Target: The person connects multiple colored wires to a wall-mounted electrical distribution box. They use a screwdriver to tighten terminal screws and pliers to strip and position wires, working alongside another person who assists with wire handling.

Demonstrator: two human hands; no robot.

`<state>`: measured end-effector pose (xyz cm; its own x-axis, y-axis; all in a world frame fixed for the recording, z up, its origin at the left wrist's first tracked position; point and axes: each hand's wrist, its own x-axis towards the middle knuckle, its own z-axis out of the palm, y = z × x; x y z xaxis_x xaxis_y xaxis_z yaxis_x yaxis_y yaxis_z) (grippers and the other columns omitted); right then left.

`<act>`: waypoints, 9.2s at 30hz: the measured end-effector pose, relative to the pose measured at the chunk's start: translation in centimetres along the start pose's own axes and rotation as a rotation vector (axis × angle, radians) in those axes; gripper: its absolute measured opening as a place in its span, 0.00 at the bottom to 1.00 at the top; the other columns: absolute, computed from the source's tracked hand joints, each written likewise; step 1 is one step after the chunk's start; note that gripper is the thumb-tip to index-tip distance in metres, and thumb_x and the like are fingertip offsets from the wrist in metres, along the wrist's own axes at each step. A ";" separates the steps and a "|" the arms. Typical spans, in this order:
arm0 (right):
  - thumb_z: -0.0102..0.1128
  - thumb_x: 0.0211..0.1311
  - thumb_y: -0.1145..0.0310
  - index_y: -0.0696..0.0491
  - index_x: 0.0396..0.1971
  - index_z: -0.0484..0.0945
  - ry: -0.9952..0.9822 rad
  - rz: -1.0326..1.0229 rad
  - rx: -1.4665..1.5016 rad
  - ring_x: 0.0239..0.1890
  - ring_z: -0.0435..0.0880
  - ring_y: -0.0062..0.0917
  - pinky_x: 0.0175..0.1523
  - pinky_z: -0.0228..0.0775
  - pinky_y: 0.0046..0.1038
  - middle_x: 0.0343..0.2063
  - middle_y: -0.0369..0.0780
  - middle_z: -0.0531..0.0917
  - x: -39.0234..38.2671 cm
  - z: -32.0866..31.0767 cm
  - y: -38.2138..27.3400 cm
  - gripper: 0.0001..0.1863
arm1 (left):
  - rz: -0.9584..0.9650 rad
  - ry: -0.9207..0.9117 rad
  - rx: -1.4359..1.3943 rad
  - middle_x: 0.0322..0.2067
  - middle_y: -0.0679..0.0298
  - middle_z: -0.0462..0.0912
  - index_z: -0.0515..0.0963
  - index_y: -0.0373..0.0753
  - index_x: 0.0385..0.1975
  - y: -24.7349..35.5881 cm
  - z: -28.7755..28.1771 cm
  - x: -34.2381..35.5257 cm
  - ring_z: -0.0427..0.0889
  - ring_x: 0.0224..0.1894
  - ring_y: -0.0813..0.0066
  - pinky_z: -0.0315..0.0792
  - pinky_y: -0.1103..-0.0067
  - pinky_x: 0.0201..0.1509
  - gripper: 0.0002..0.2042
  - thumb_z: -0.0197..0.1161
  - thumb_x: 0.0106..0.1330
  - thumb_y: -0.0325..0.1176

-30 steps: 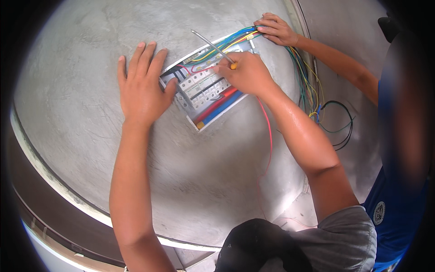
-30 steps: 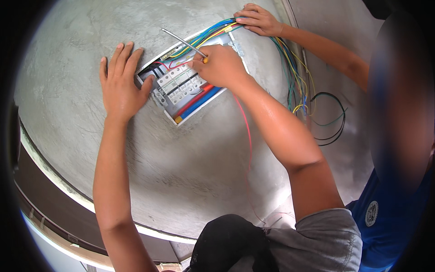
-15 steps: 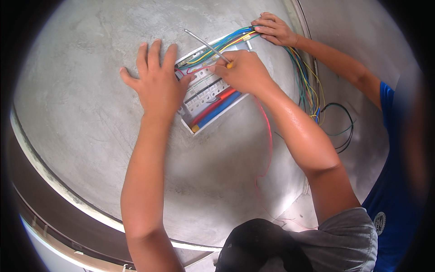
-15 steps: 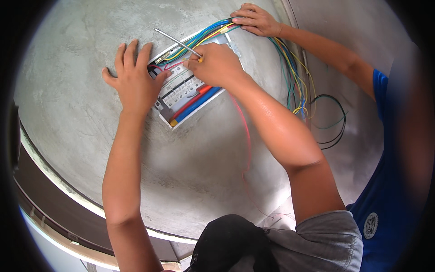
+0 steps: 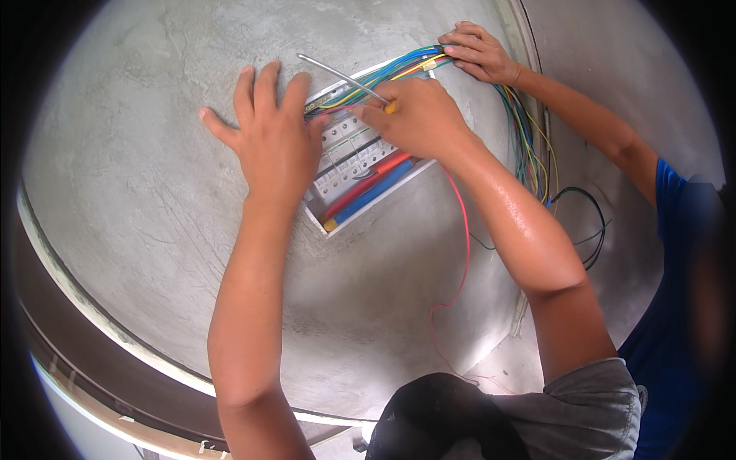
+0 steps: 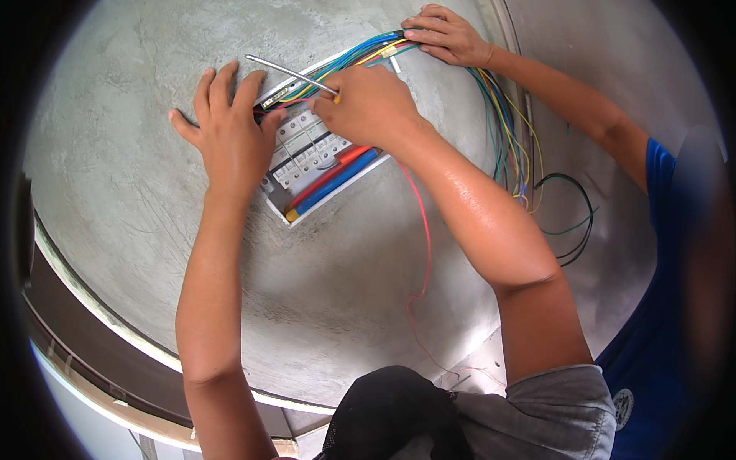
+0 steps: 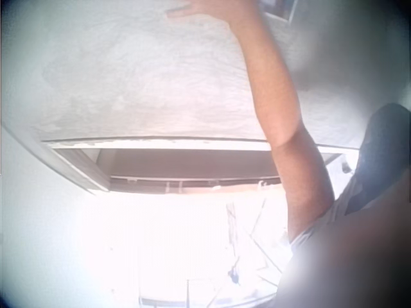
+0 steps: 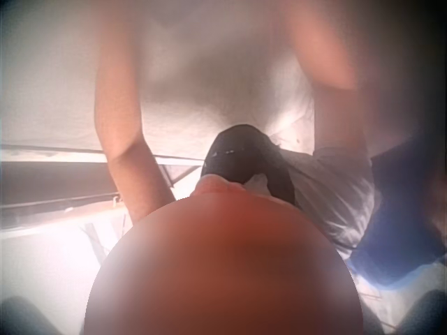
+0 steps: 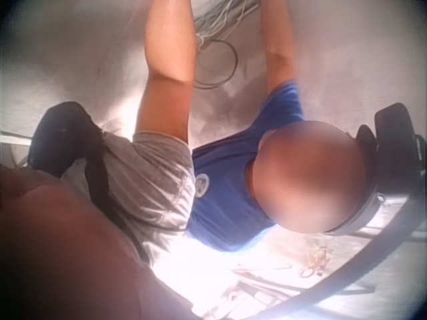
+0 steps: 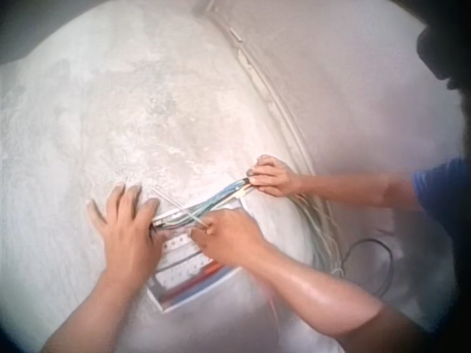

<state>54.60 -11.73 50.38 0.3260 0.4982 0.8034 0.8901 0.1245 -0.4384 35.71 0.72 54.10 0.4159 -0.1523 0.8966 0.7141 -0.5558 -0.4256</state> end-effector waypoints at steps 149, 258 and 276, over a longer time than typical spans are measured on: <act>0.73 0.72 0.62 0.56 0.38 0.95 -0.131 -0.049 0.179 0.27 0.85 0.30 0.40 0.78 0.36 0.24 0.44 0.90 2.7 1.0 -0.2 0.12 | 0.055 -0.088 0.174 0.86 0.66 0.69 0.78 0.69 0.80 -0.9 -0.4 1.2 0.59 0.92 0.53 0.44 0.13 0.81 0.41 0.87 0.65 0.43; 0.53 0.83 0.59 0.59 0.36 0.88 -0.729 -0.001 -0.384 0.18 0.89 0.35 0.33 0.82 0.40 0.23 0.46 0.87 4.5 -3.4 -3.4 0.22 | 0.347 -0.102 0.072 0.78 0.53 0.77 0.86 0.47 0.70 -4.6 -4.4 2.8 0.65 0.88 0.53 0.46 0.38 0.94 0.35 0.82 0.57 0.36; 0.52 0.80 0.69 0.63 0.45 0.84 -0.826 0.078 -0.252 0.22 0.92 0.32 0.29 0.87 0.36 0.31 0.44 0.86 4.9 -3.0 -3.8 0.14 | 0.376 -0.110 0.003 0.78 0.52 0.78 0.86 0.48 0.70 -6.4 -2.8 2.4 0.67 0.87 0.51 0.49 0.36 0.92 0.35 0.82 0.58 0.39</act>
<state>53.76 -12.37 57.21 0.1405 0.9733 0.1815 0.9507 -0.0815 -0.2993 30.53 1.60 59.31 0.7064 -0.2563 0.6598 0.5023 -0.4754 -0.7223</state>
